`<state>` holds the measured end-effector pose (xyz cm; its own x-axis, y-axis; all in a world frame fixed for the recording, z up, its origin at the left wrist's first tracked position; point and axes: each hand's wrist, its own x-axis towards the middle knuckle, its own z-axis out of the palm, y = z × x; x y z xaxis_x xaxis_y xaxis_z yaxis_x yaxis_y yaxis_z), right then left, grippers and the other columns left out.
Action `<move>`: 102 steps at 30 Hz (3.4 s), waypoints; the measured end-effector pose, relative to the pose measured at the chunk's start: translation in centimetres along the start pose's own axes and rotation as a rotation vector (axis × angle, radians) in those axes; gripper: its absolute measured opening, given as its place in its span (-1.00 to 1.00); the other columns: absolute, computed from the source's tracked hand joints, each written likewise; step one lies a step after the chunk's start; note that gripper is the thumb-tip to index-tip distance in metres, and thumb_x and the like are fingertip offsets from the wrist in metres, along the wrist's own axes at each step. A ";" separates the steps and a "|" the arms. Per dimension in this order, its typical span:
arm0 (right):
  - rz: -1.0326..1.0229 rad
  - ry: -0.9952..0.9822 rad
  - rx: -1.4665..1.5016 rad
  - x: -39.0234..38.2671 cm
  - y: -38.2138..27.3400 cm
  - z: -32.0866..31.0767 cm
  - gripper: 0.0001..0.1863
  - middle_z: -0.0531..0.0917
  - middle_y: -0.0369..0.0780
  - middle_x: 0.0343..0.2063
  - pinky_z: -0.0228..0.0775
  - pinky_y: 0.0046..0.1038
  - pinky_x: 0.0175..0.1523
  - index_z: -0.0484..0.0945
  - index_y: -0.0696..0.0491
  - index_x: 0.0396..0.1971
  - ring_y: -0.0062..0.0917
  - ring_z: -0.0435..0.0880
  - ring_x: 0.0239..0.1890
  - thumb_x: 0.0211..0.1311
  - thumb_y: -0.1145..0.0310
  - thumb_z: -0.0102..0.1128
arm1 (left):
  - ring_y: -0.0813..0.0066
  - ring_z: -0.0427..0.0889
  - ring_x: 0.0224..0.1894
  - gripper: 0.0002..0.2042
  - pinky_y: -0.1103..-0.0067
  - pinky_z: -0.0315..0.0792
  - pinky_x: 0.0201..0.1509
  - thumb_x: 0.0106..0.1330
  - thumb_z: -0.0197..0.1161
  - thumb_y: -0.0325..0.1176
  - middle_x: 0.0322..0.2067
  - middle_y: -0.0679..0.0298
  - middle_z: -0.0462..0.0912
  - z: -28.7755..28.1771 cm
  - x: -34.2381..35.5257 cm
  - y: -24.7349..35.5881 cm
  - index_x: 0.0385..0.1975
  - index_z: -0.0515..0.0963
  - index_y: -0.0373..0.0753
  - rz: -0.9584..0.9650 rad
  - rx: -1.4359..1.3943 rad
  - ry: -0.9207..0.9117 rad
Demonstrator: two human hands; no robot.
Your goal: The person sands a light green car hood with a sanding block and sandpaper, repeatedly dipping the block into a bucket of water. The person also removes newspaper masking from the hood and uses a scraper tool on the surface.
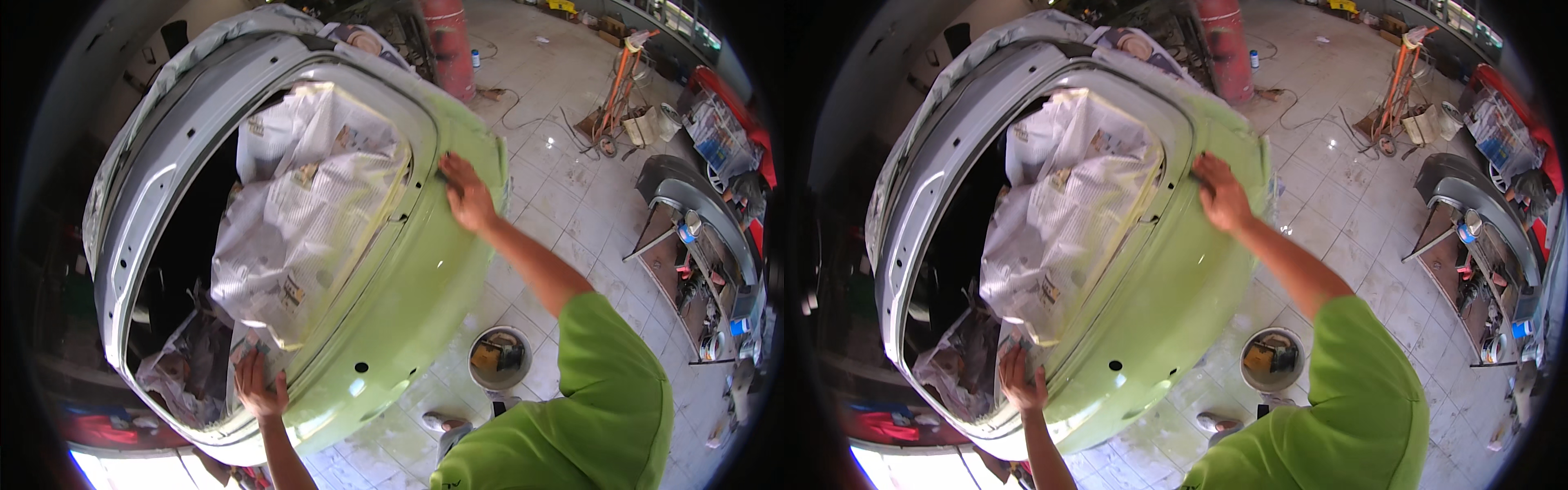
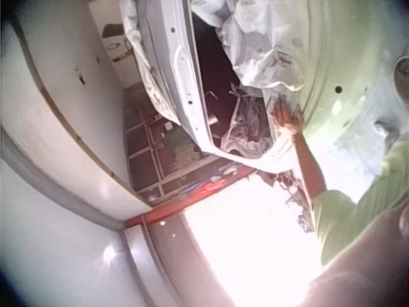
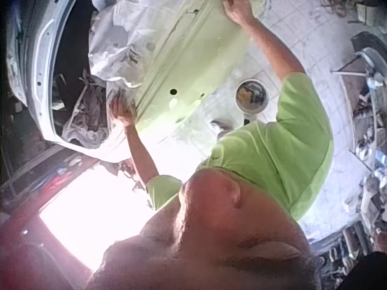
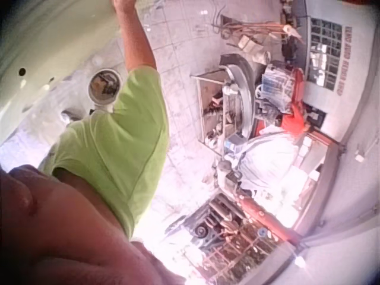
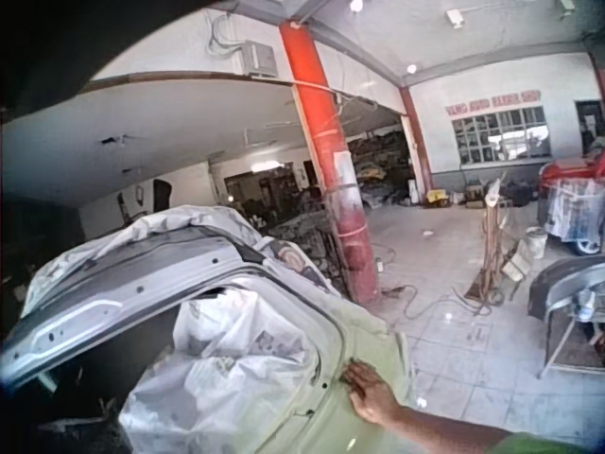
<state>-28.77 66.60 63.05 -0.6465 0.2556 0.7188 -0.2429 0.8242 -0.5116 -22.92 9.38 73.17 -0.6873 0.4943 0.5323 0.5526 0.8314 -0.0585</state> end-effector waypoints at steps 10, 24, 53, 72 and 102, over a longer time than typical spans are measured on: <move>-0.270 -0.329 0.281 -15.5 -25.7 3.1 -0.40 0.48 0.02 0.34 0.09 -0.09 0.57 0.53 0.20 0.22 -0.17 0.34 0.49 0.11 0.41 0.29 | -0.06 0.60 0.15 -0.53 0.14 0.44 0.27 0.30 0.26 0.00 0.09 0.08 0.68 -0.2 0.7 0.0 -0.02 0.67 -0.29 0.021 0.027 0.016; -0.175 -0.273 -0.081 -15.1 -28.9 2.2 -0.38 0.55 0.15 0.18 0.23 -0.05 0.51 0.51 0.31 0.18 -0.04 0.47 0.36 0.06 0.40 0.28 | 0.03 0.58 0.17 -0.59 0.19 0.45 0.27 0.19 0.41 -0.14 0.11 0.16 0.68 0.4 -0.6 -0.9 -0.04 0.67 -0.25 0.038 0.001 0.067; 0.145 -0.157 -0.063 -11.1 -19.8 4.5 -0.19 0.14 0.16 0.49 -0.09 -0.03 0.60 0.08 0.29 0.48 0.07 0.08 0.55 0.51 -0.07 -0.18 | -0.01 0.50 0.28 -0.55 0.12 0.34 0.34 0.32 0.28 -0.03 0.20 0.14 0.63 0.0 -0.4 -1.1 0.06 0.65 -0.23 0.001 0.050 0.025; 0.308 -0.243 0.003 -13.3 -20.7 2.6 -0.06 0.01 0.15 0.54 -0.24 -0.10 0.66 -0.04 0.28 0.53 0.01 -0.09 0.61 0.45 -0.11 0.01 | -0.01 0.55 0.23 -0.51 0.11 0.35 0.28 0.46 0.09 0.05 0.17 0.11 0.66 0.1 -0.7 -0.7 0.02 0.67 -0.27 0.034 0.123 -0.008; 0.438 0.279 0.013 -6.5 -0.3 -2.2 -0.41 0.28 0.05 0.45 -0.05 -0.15 0.63 0.17 0.15 0.48 -0.07 0.16 0.53 0.51 0.34 -0.04 | -0.02 0.57 0.20 -0.55 0.12 0.39 0.27 0.48 0.09 -0.03 0.14 0.12 0.68 1.1 0.9 0.1 0.01 0.67 -0.31 0.164 0.091 0.032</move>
<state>-22.89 65.78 59.53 -0.4727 0.7016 0.5332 -0.0032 0.6038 -0.7972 -23.97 10.22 72.76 -0.5753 0.6180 0.5359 0.6101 0.7605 -0.2221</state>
